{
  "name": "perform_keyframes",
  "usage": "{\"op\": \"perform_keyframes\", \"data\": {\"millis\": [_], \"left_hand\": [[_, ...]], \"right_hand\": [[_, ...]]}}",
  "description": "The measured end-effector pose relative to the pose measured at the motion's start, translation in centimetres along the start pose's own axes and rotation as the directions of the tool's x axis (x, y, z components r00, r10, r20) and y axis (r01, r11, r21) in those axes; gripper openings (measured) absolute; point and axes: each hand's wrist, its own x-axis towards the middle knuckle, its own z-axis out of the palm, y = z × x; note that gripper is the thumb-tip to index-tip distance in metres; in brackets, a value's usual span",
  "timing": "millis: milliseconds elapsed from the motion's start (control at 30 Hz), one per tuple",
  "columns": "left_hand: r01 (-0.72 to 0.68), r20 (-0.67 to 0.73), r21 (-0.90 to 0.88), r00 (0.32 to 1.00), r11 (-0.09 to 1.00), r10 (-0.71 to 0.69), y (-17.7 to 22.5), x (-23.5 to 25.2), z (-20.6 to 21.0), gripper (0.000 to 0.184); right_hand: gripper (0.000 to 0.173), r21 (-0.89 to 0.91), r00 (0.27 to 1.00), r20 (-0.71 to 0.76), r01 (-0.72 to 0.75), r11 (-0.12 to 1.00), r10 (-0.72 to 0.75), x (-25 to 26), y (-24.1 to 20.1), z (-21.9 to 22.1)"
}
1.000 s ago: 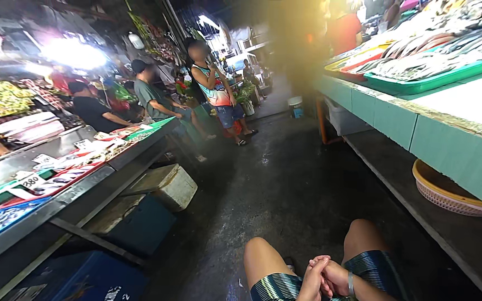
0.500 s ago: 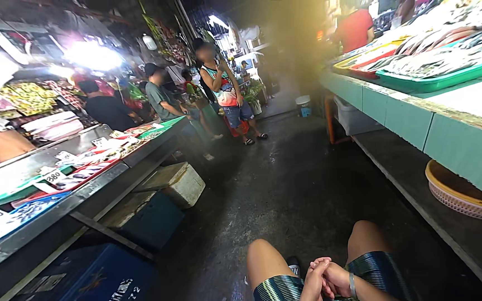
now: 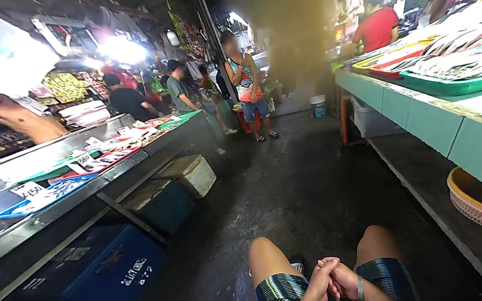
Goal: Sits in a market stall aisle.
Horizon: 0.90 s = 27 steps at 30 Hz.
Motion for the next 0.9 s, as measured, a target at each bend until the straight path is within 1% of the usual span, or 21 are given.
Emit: {"op": "perform_keyframes", "data": {"millis": [33, 67, 100, 133, 200, 367, 433, 533, 567, 600, 633, 667, 700, 767, 833, 900], "left_hand": [[-0.045, 0.06, -0.079, 0.997, 0.996, 0.05, -2.3, 2.4, -1.6, 0.036], [-0.04, 0.037, -0.103, 0.998, 0.994, 0.044, -3.3, 3.6, -2.1, 0.036], [-0.022, -0.003, -0.1, 1.0, 0.995, 0.022, -3.6, 3.9, -2.1, 0.035], [-0.009, -0.038, -0.089, 0.999, 0.996, 0.006, -3.5, 3.8, -2.0, 0.034], [-0.001, -0.062, -0.079, 0.998, 0.997, -0.003, -3.4, 3.5, -1.9, 0.033], [-0.015, -0.039, -0.073, 0.999, 0.997, 0.012, -3.0, 3.9, -0.8, 0.035], [-0.038, -0.029, -0.067, 0.999, 0.997, 0.036, -3.0, 4.4, -0.1, 0.033], [-0.033, -0.044, -0.07, 0.999, 0.997, 0.03, -2.8, 4.6, 0.8, 0.031], [-0.003, -0.063, -0.052, 0.998, 0.999, 0.0, -2.4, 4.4, 1.3, 0.03], [0.041, -0.078, -0.016, 0.996, 0.999, -0.042, -1.5, 3.7, 1.8, 0.03], [0.093, -0.078, 0.053, 0.993, 0.994, -0.089, -0.3, 2.6, 2.4, 0.028], [0.116, -0.073, 0.08, 0.991, 0.99, -0.111, 0.3, 2.1, 2.5, 0.028], [0.082, -0.06, 0.059, 0.995, 0.995, -0.079, -0.3, 2.5, 2.2, 0.029], [-0.008, -0.015, -0.042, 1.0, 0.999, 0.008, -2.6, 4.2, 0.7, 0.033], [-0.022, -0.012, -0.067, 1.0, 0.997, 0.021, -3.5, 4.7, -0.2, 0.034], [-0.024, -0.032, -0.068, 0.999, 0.997, 0.022, -3.6, 4.4, -1.0, 0.034]], "right_hand": [[0.05, 0.106, 1.0, 0.009, 0.018, 0.994, -0.019, 2.3, 2.7, -1.7], [0.051, 0.127, 0.997, -0.065, -0.029, 0.991, 0.037, 3.5, 3.7, -1.9], [0.051, 0.117, 0.988, -0.128, -0.076, 0.99, 0.091, 4.0, 3.8, -1.5], [0.05, 0.101, 0.98, -0.159, -0.104, 0.989, 0.12, 4.2, 3.6, -1.1], [0.049, 0.097, 0.978, -0.161, -0.12, 0.988, 0.135, 4.1, 3.4, -0.9], [0.05, 0.111, 0.973, -0.19, -0.114, 0.987, 0.134, 3.2, 3.1, -1.9], [0.051, 0.126, 0.969, -0.221, -0.082, 0.989, 0.109, 3.1, 3.3, -2.5], [0.047, 0.138, 0.967, -0.248, -0.02, 0.99, 0.054, 2.2, 2.8, -2.6], [0.047, 0.135, 0.956, -0.284, -0.037, 0.99, 0.074, 1.7, 2.3, -2.1], [0.046, 0.138, 0.927, -0.358, -0.07, 0.988, 0.116, 1.1, 1.4, -1.1], [0.041, 0.134, 0.877, -0.452, -0.116, 0.984, 0.164, 0.5, 0.2, 0.4], [0.039, 0.144, 0.848, -0.496, -0.135, 0.98, 0.189, 0.3, -0.3, 1.1], [0.041, 0.153, 0.877, -0.448, -0.119, 0.981, 0.176, 0.5, 0.2, 0.4], [0.049, 0.179, 0.952, -0.286, -0.06, 0.982, 0.111, 1.7, 2.6, -1.9], [0.05, 0.147, 0.973, -0.209, -0.07, 0.987, 0.1, 2.8, 3.6, -2.4], [0.05, 0.121, 0.973, -0.193, -0.108, 0.987, 0.13, 3.6, 3.7, -2.0]]}}
